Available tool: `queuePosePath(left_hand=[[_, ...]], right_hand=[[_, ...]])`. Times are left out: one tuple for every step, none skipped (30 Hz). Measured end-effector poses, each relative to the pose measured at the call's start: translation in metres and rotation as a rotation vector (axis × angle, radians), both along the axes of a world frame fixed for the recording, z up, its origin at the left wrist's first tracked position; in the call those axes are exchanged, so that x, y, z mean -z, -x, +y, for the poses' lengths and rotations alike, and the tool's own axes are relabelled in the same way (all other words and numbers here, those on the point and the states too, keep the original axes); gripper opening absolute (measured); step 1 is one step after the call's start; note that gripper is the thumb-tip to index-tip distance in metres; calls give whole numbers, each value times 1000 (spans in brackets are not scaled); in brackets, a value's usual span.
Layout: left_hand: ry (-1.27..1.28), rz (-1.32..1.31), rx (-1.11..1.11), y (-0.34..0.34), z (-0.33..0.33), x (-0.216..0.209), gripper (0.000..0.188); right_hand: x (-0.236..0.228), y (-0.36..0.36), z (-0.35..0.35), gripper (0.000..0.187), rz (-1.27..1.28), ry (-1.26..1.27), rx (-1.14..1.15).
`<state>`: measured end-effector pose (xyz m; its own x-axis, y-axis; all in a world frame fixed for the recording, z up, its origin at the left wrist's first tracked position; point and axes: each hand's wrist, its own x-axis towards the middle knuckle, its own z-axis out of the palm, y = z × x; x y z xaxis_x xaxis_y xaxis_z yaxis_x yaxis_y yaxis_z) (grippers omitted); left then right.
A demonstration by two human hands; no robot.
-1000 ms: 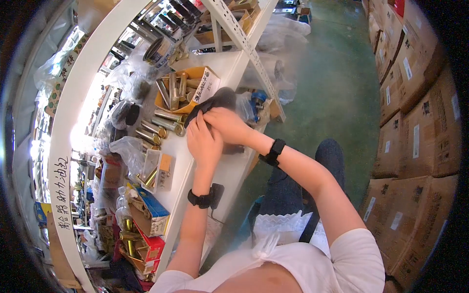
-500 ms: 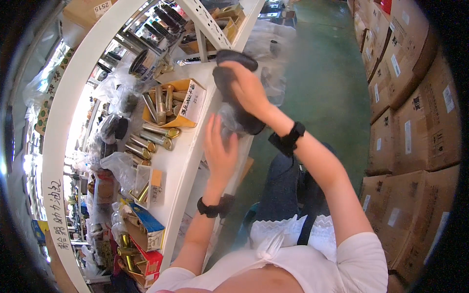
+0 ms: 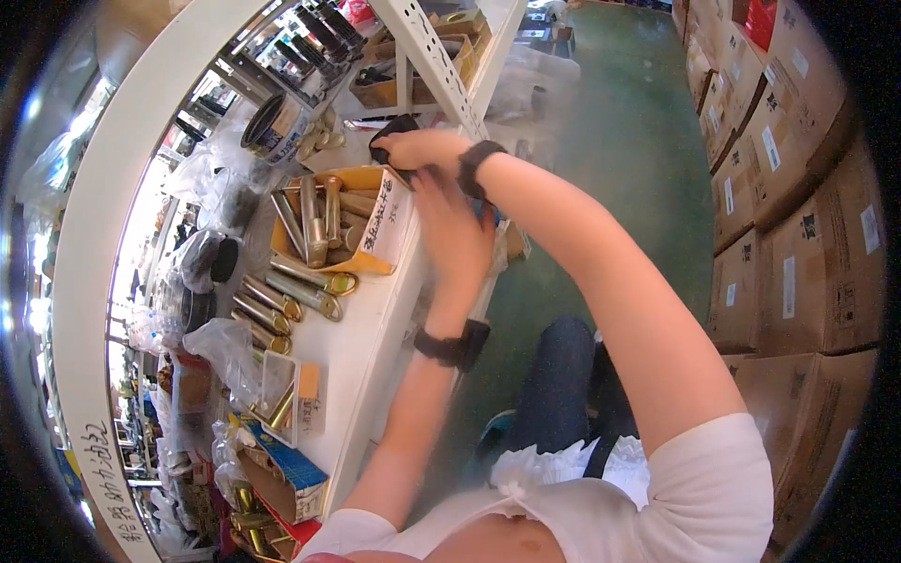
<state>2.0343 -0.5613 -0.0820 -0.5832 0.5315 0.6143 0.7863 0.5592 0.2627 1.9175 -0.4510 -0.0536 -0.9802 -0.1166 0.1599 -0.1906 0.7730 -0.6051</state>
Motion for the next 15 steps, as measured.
queuePosePath(left_hand=[[-15,61,-49,15,1,3,62],[-10,64,-59,24,4,5,62],[103,95,-127,26,11,7,59],[217,128,-196,28,18,9,56],[190,237,-226,30,21,9,48],[196,231,-231,27,22,10,48],[236,264,-294,24,25,12,44],[276,299,-365,22,23,10,41],[281,297,-375,23,20,11,41],[289,240,-352,26,16,11,42],[288,192,-330,28,12,7,45],[282,193,-335,31,8,11,45],[268,263,-335,33,3,17,39],[247,338,-324,30,1,17,34],[205,258,-267,26,-4,17,35]], right_hand=[[-1,18,-8,53,-56,-35,-18],[-3,33,-14,54,-112,-72,-31],[-1,42,-10,55,-153,-60,-17],[-3,53,-5,54,-173,-105,-15],[-1,57,-3,54,-175,-93,-17],[1,60,1,54,-176,-82,-19],[4,61,4,54,-155,-86,-29],[6,57,4,52,-69,-50,-4],[9,52,2,49,-21,-34,4],[14,45,0,46,27,-17,14],[14,35,-2,42,128,-28,50],[17,23,-5,38,224,-40,87],[19,11,-7,34,276,-28,133],[18,0,-4,33,267,-65,185],[15,-15,-5,35,240,-78,201]])
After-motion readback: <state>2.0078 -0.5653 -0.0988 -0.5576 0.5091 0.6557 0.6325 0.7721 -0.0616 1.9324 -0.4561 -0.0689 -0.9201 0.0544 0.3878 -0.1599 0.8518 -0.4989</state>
